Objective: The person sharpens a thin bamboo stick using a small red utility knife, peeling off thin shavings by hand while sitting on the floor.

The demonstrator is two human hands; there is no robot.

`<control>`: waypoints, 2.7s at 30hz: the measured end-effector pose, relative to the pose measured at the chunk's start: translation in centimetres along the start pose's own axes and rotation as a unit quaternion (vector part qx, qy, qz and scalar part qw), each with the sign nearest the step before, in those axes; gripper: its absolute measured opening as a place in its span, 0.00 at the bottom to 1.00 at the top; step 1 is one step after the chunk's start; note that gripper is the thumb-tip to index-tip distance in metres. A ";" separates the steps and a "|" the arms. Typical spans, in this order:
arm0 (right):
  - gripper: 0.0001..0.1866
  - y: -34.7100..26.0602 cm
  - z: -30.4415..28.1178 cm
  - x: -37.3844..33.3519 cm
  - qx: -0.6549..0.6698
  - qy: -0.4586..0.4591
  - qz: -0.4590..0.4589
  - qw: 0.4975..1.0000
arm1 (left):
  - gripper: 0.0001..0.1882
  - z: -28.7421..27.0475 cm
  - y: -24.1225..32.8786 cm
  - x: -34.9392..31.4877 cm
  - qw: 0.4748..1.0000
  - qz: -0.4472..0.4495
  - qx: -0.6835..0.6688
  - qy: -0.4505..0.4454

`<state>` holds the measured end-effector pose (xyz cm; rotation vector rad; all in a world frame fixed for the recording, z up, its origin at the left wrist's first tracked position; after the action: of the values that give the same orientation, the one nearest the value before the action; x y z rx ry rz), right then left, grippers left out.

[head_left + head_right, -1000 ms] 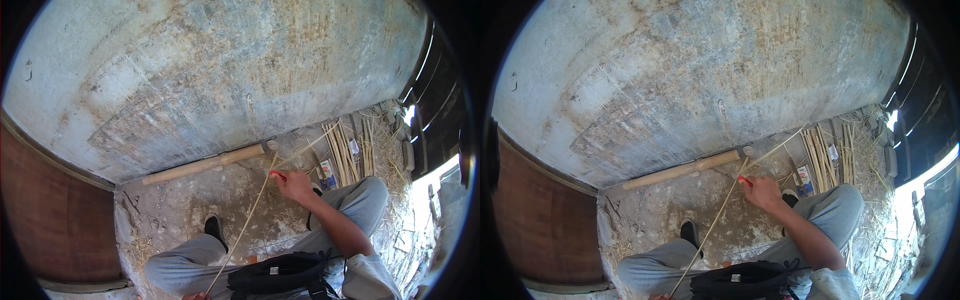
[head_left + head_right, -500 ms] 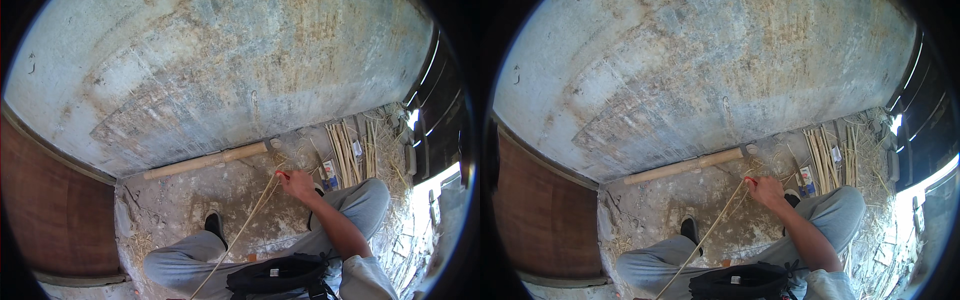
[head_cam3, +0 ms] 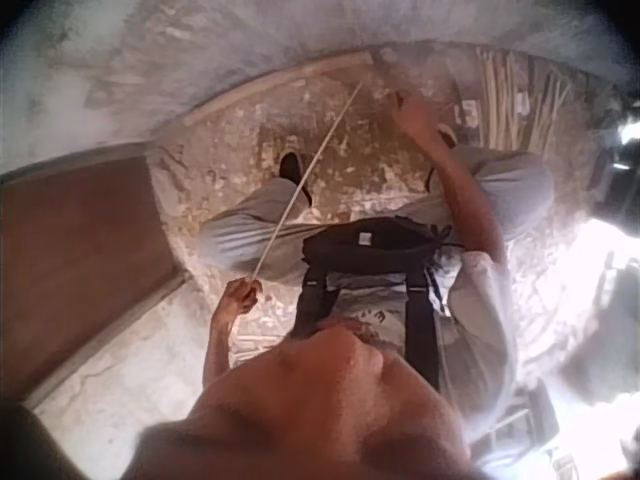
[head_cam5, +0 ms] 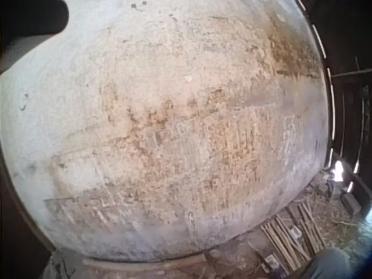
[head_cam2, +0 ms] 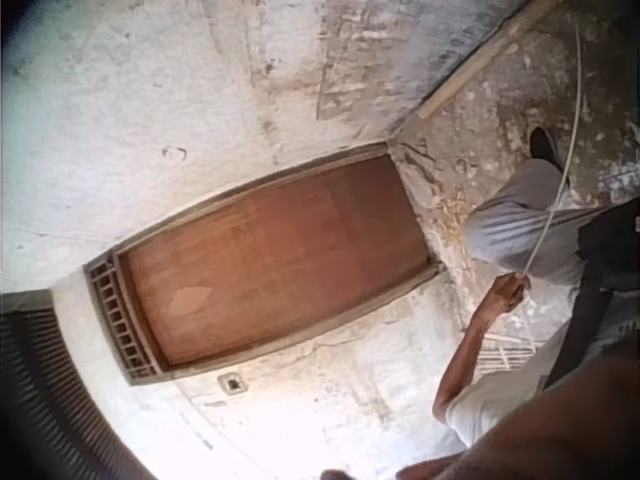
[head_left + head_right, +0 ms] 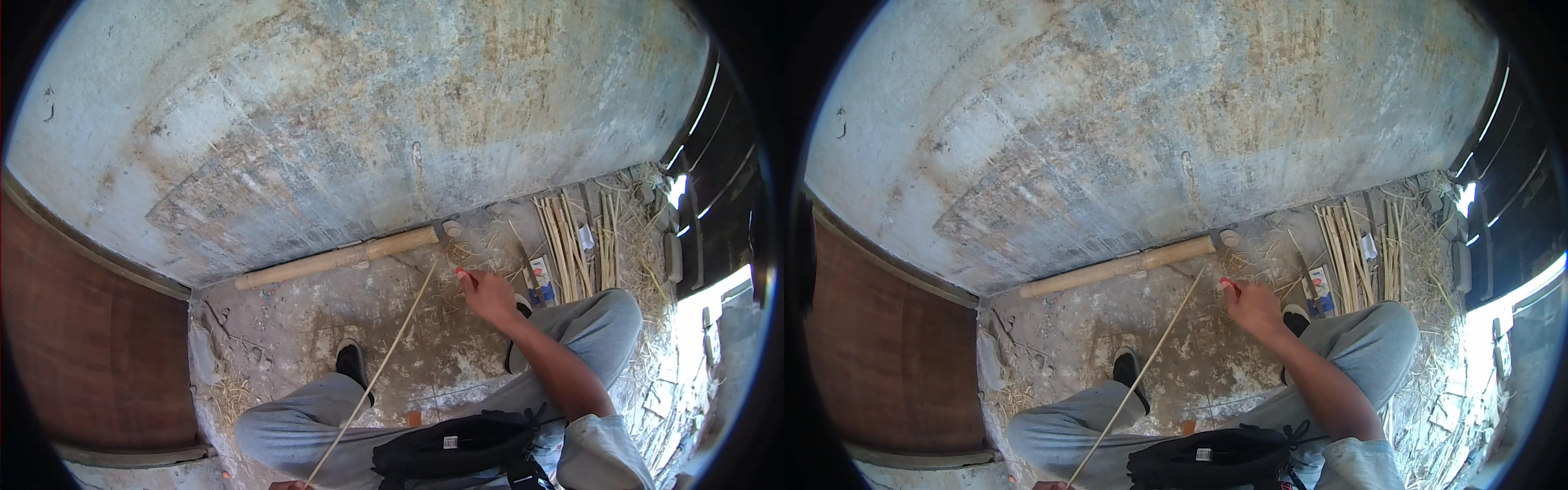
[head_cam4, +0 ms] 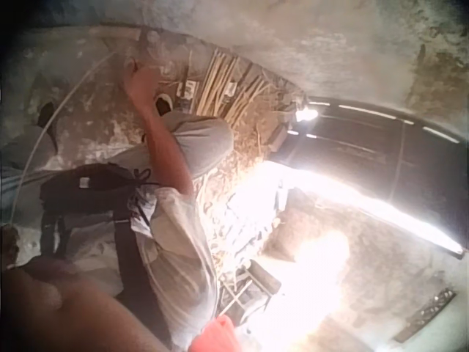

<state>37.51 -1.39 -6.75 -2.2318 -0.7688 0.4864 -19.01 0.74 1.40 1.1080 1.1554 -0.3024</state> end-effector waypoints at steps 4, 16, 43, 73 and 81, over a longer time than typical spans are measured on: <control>0.23 -4.8 -1.4 -1.5 0.099 -0.026 -0.046 0.994 | 0.23 3.5 5.2 4.1 0.991 0.089 0.090 0.034; 0.20 -10.5 1.7 -9.6 0.131 -0.171 -0.207 0.954 | 0.20 11.3 14.5 14.9 0.990 0.120 0.060 -0.045; 0.19 -8.8 -0.6 -6.3 0.045 -0.054 -0.190 0.979 | 0.19 10.4 16.3 14.5 0.887 0.272 0.359 0.103; 0.20 -4.5 -3.9 -0.5 -0.018 0.066 -0.109 0.992 | 0.18 2.6 5.1 -0.3 0.856 0.197 0.459 0.132; 0.22 2.8 -7.6 2.4 -0.065 0.163 0.004 0.984 | 0.21 0.5 4.2 -2.5 0.876 0.191 0.422 0.133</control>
<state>44.53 -5.30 -3.97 -2.3556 -0.6333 0.0689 -16.85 1.54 5.74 2.1752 1.0161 -0.3609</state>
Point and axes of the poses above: each hand's wrist, its own x-axis towards the middle knuckle, its own z-axis out of the palm, y = z × x, the point moved 10 cm from there along x, towards the middle knuckle, and after that the axes turned 11 degrees about x, right-handed, at the moved point
